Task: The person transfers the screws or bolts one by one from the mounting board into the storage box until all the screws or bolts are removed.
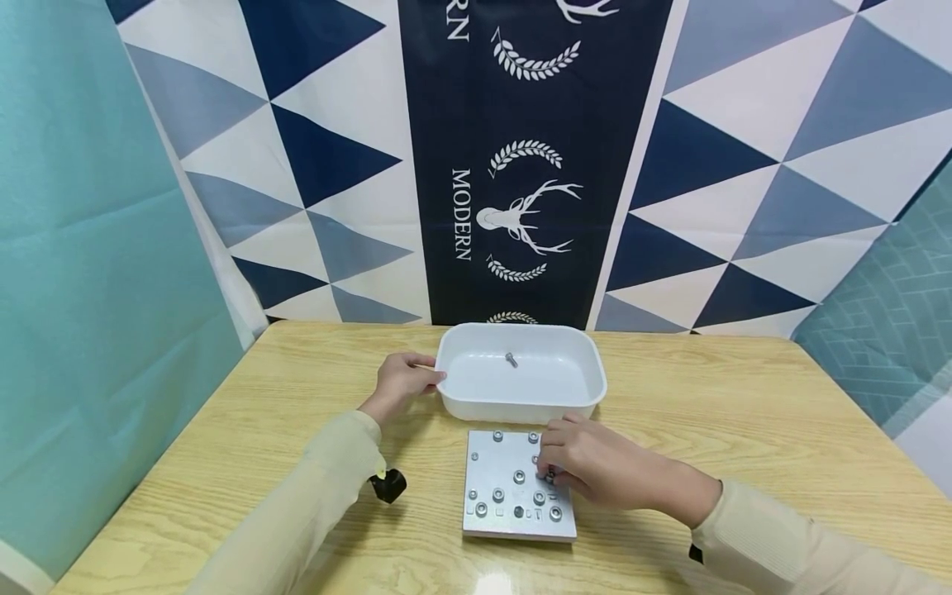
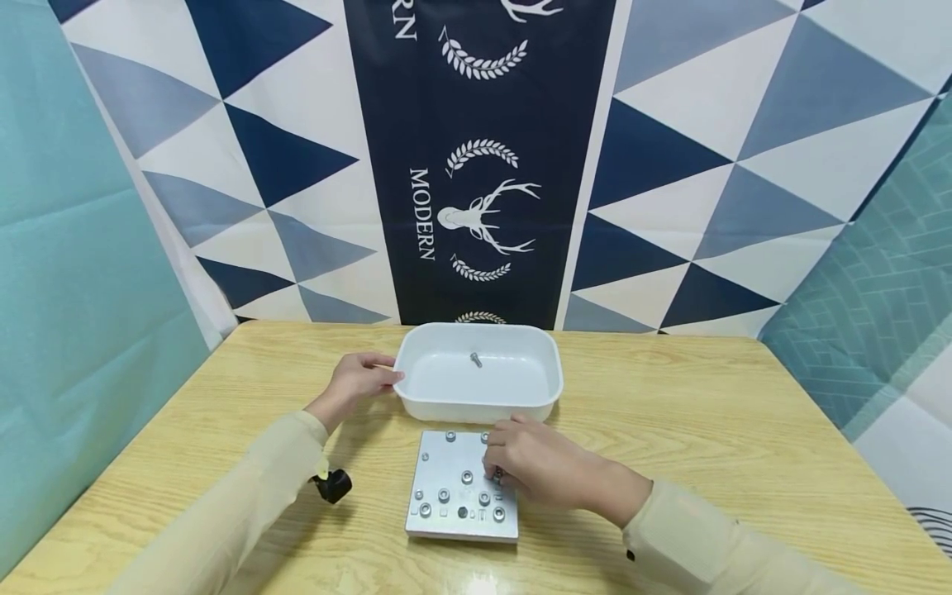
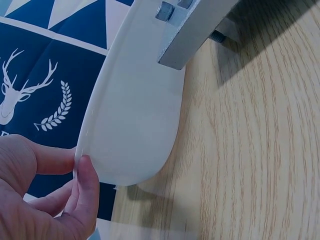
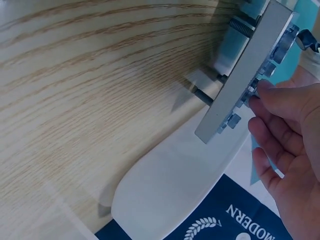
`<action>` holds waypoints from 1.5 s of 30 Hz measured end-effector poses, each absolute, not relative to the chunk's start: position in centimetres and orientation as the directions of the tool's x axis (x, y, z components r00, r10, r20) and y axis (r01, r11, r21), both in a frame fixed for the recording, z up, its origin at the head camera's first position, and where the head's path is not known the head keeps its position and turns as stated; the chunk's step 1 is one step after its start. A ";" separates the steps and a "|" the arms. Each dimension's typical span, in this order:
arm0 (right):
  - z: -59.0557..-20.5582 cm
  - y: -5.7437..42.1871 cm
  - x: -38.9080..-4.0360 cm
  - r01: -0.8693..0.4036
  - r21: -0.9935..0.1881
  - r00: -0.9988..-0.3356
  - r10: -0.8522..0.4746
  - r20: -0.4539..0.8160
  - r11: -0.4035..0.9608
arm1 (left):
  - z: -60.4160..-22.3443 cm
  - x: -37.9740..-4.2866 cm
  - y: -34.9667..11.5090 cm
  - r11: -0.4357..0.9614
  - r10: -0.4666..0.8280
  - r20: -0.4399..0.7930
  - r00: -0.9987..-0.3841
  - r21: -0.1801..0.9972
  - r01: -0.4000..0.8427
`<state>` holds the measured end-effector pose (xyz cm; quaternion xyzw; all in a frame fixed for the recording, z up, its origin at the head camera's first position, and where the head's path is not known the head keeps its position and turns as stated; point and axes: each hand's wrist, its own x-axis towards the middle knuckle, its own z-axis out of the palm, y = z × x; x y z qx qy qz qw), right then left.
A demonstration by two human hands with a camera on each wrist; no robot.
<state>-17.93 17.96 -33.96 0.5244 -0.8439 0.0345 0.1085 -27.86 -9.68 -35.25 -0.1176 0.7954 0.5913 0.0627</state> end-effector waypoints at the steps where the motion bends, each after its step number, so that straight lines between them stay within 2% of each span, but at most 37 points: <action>1: -33.9 18.0 -17.9 -0.893 0.057 -0.424 -0.878 0.223 0.446 | -35.3 -27.8 -9.7 0.276 -0.115 -0.237 -0.965 0.925 -0.260; 22: -32.2 18.0 -17.2 -0.879 0.156 -0.404 -0.879 0.254 0.450 | -34.9 -27.5 -9.7 0.250 -0.100 -0.232 -0.968 0.936 -0.250; 33: -31.2 17.9 -16.9 -0.869 0.145 -0.444 -0.875 0.192 0.473 | -35.2 -27.5 -9.7 0.235 -0.108 -0.235 -0.966 0.938 -0.255; 45: -30.0 17.3 -17.8 -0.870 0.193 -0.415 -0.886 0.209 0.453 | -35.1 -27.3 -9.6 0.275 -0.121 -0.223 -0.967 0.929 -0.249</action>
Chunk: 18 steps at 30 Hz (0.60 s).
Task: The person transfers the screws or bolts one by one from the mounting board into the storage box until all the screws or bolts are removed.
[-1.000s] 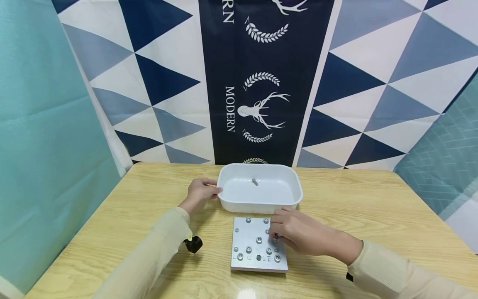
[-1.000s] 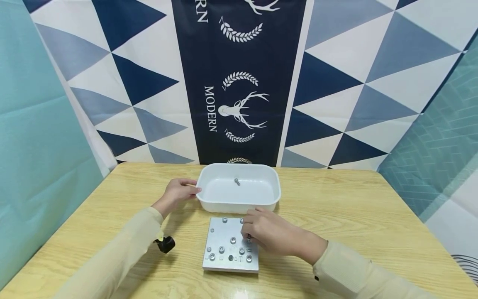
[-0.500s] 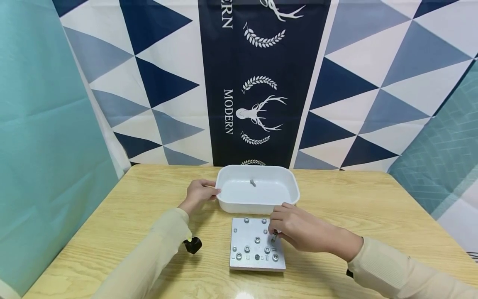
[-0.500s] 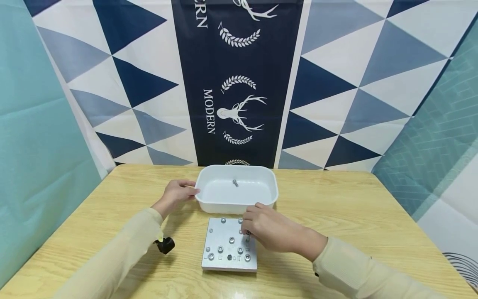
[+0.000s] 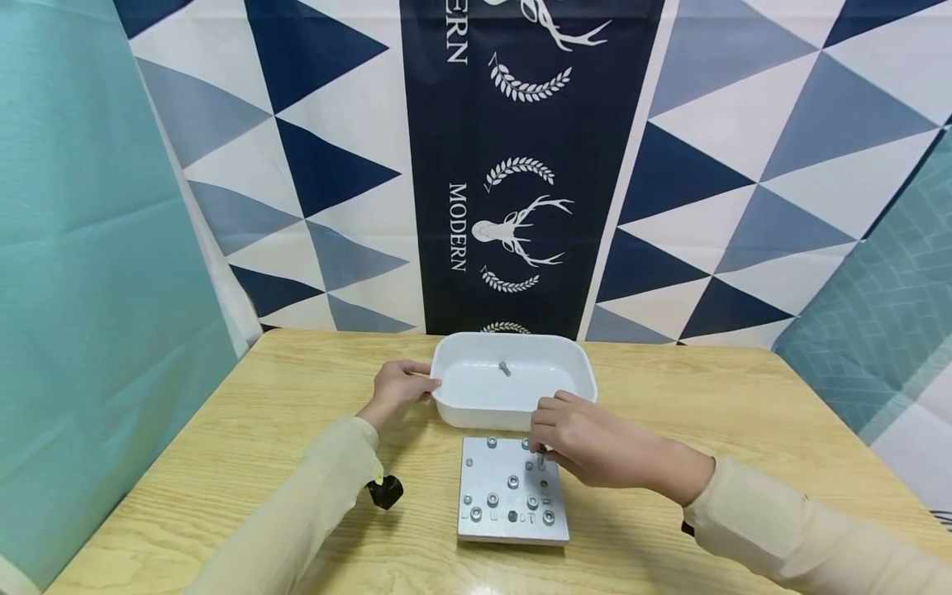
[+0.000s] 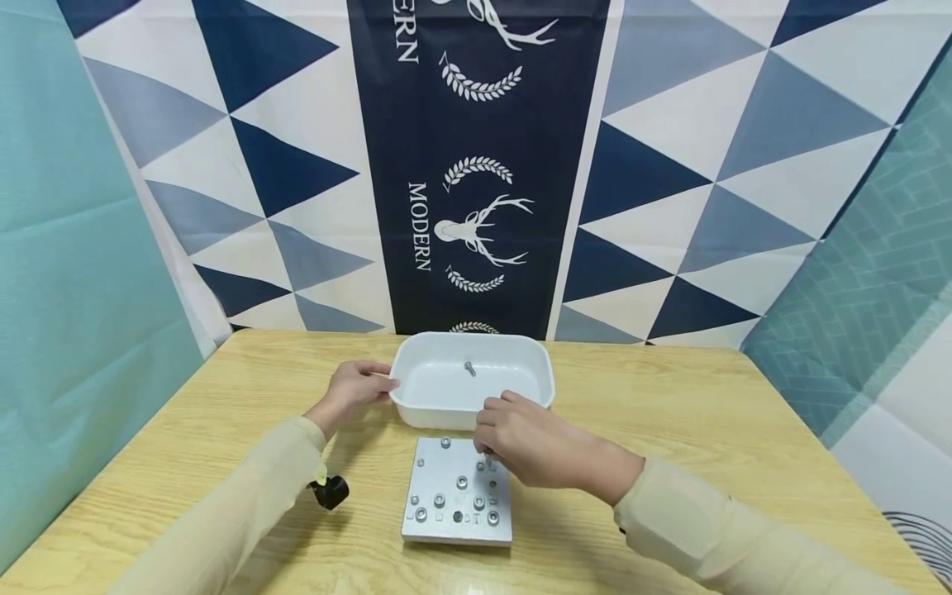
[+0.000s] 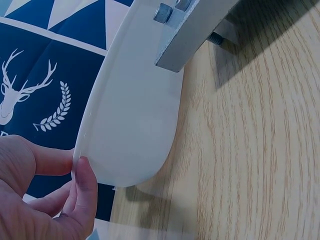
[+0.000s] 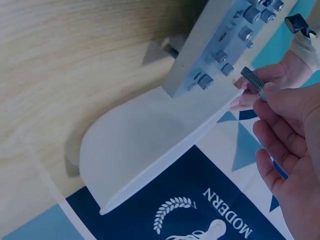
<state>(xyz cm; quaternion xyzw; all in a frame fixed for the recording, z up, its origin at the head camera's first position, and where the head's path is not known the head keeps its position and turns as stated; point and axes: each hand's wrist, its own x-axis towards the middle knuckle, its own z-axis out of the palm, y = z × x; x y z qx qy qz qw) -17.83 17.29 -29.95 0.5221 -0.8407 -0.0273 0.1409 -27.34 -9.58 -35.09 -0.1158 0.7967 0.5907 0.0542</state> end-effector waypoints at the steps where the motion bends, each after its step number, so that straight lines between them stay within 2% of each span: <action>1: -29.9 17.3 -17.8 -0.870 0.198 -0.412 -0.887 0.209 0.451 | -35.1 -27.3 -9.6 0.274 -0.119 -0.221 -0.968 0.930 -0.246; 18: -28.2 17.2 -19.7 -0.853 0.224 -0.445 -0.881 0.159 0.471 | -35.1 -27.3 -9.4 0.262 -0.130 -0.233 -0.964 0.930 -0.260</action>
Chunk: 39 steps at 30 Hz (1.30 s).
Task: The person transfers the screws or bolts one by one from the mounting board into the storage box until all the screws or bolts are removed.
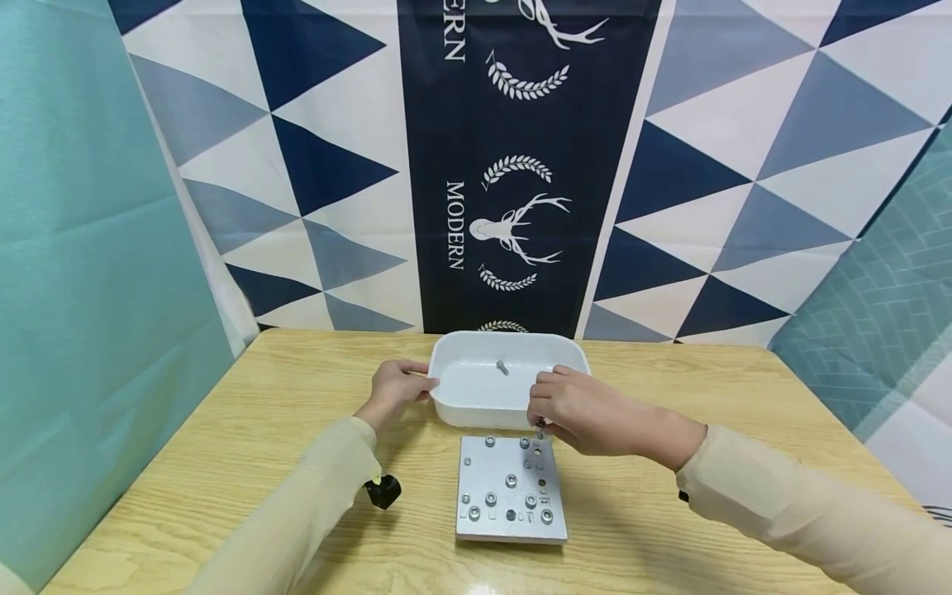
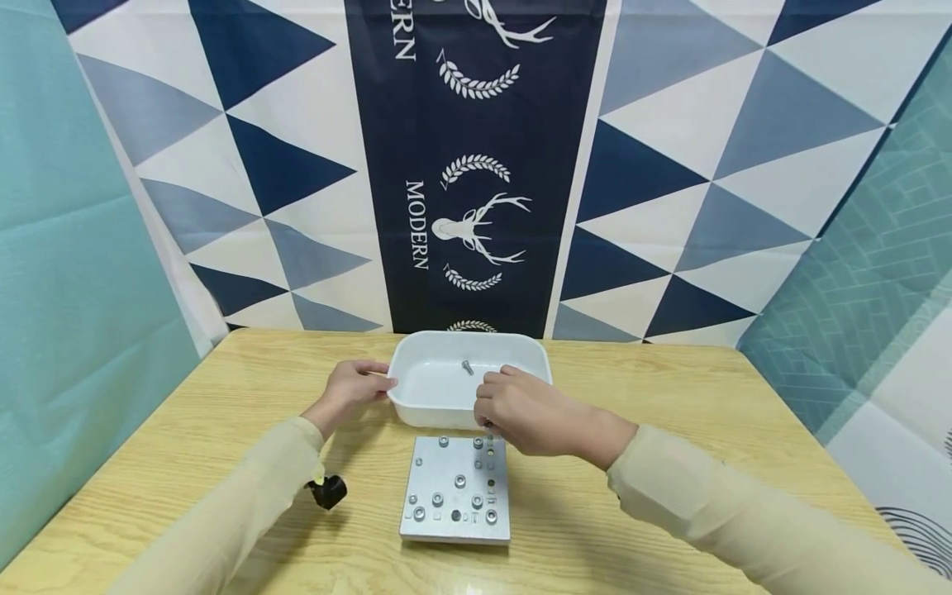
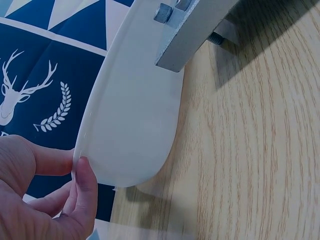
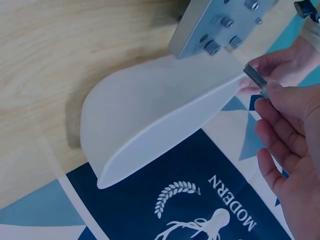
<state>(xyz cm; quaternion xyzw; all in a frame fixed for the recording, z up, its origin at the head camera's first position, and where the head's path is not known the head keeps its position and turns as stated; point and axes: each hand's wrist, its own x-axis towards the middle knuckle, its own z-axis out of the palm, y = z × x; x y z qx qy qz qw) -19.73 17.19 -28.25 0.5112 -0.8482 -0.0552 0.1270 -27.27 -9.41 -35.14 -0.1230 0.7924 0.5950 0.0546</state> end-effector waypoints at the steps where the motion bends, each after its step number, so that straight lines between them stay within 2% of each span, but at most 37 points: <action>1: -28.2 17.2 -20.0 -0.852 0.225 -0.446 -0.881 0.160 0.472 | -35.1 -27.2 -9.4 0.263 -0.129 -0.231 -0.964 0.930 -0.257; 20: -27.7 16.4 -24.3 -0.853 0.209 -0.449 -0.877 0.170 0.477 | -35.5 -27.4 -9.4 0.252 -0.116 -0.228 -0.967 0.935 -0.251; 32: -26.8 14.2 -26.5 -0.830 0.089 -0.544 -0.835 0.088 0.550 | -35.3 -27.6 -9.6 0.264 -0.117 -0.227 -0.967 0.931 -0.251; 39: -27.5 13.2 -27.9 -0.812 0.089 -0.574 -0.817 0.051 0.576 | -35.3 -27.4 -9.7 0.266 -0.119 -0.224 -0.967 0.931 -0.248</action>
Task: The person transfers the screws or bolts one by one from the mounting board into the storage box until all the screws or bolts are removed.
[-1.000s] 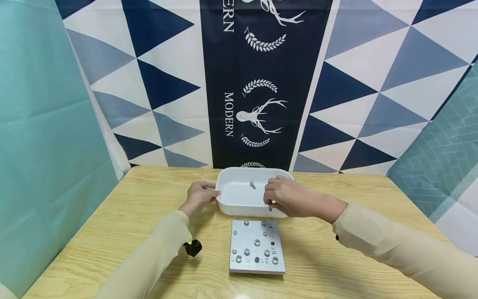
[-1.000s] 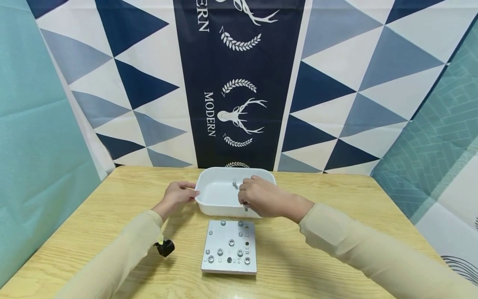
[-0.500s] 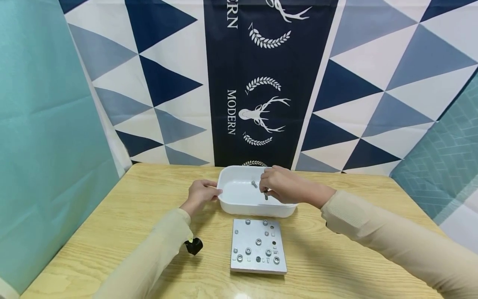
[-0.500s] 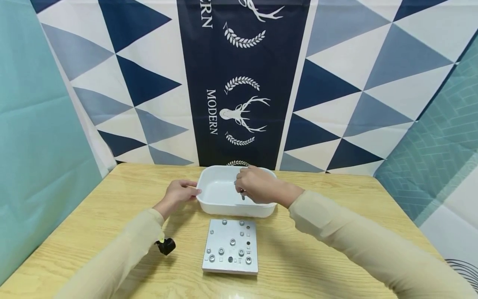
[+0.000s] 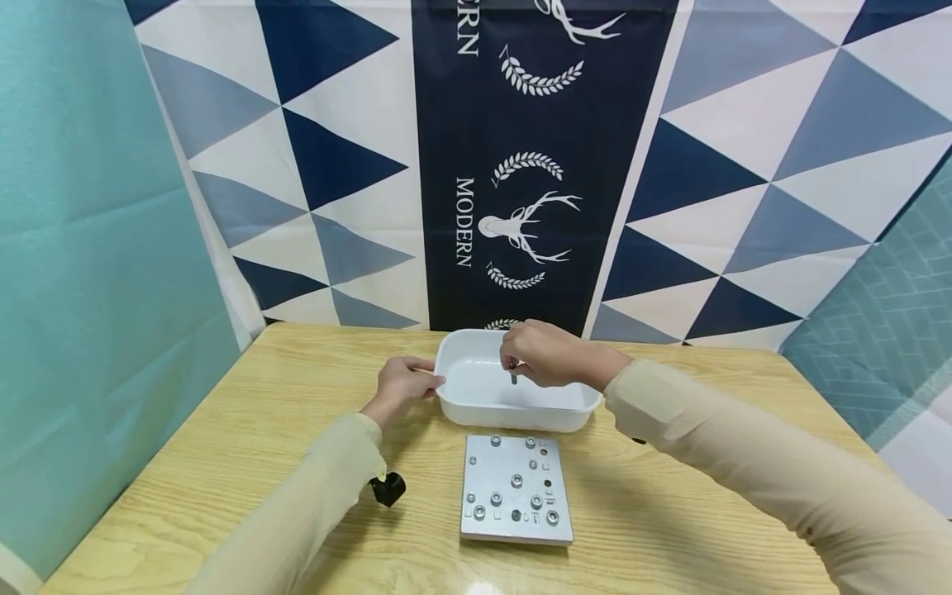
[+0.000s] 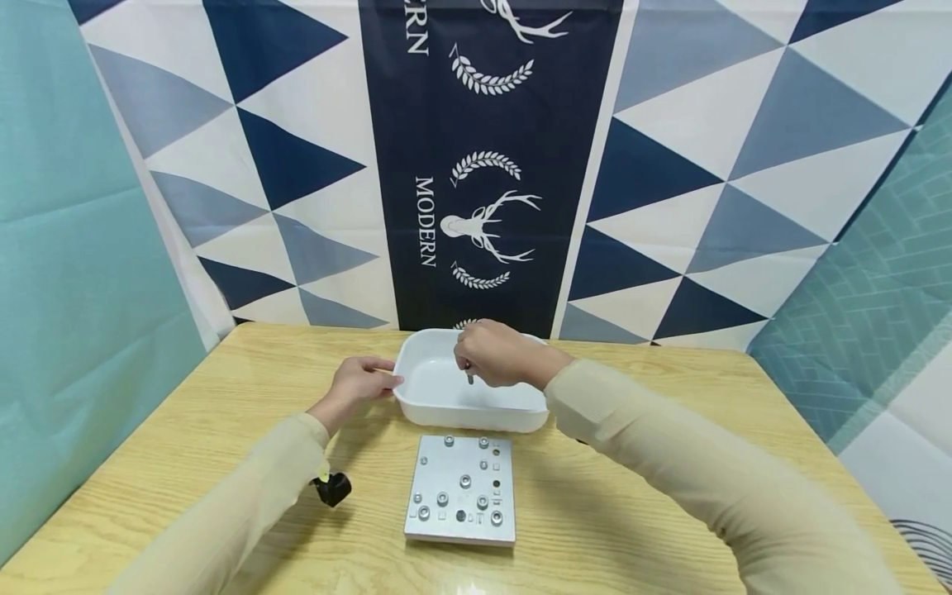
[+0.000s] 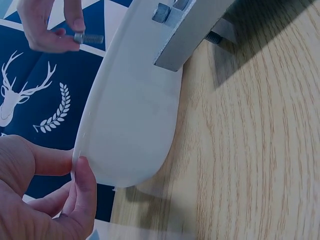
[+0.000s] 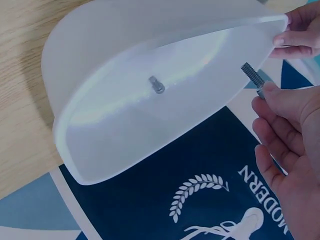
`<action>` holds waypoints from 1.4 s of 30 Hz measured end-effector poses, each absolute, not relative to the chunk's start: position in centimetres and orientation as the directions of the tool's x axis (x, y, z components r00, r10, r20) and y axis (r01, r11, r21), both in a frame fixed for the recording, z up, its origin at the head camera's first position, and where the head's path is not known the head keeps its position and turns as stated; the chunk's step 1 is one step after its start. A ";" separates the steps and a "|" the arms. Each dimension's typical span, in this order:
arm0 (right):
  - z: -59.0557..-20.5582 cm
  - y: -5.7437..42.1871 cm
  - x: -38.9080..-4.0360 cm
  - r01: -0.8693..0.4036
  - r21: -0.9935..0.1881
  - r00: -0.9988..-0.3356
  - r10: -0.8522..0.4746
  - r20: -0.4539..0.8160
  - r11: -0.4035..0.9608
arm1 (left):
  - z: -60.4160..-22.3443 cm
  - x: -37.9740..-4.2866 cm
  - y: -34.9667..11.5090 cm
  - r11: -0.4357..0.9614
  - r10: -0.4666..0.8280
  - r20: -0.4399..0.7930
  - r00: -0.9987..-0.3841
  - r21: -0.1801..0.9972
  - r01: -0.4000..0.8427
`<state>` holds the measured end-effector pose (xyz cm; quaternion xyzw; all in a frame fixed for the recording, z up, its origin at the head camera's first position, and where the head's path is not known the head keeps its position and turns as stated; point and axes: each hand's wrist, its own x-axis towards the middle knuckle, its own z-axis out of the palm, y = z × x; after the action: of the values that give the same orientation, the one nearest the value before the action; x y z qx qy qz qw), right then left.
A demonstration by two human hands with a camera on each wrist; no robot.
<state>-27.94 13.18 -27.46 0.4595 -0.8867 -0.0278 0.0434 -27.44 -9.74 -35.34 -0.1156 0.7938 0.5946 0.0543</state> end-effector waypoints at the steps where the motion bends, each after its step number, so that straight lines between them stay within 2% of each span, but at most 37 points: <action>1: -27.6 13.1 -28.2 -0.810 0.088 -0.578 -0.815 0.049 0.580 | -35.4 -27.5 -9.7 0.267 -0.121 -0.221 -0.968 0.932 -0.246; 20: -29.6 12.0 -32.7 -0.737 -0.001 -0.675 -0.737 -0.033 0.676 | -35.4 -27.6 -9.8 0.266 -0.128 -0.209 -0.970 0.935 -0.237; 42: -31.0 12.4 -35.8 -0.697 -0.006 -0.715 -0.695 -0.072 0.717 | -35.4 -27.7 -9.9 0.292 -0.136 -0.202 -0.970 0.928 -0.234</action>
<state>-35.77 12.41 -31.02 0.3757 -0.9260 -0.0108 -0.0342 -27.74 -9.88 -35.36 -0.1150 0.8026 0.5838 0.0419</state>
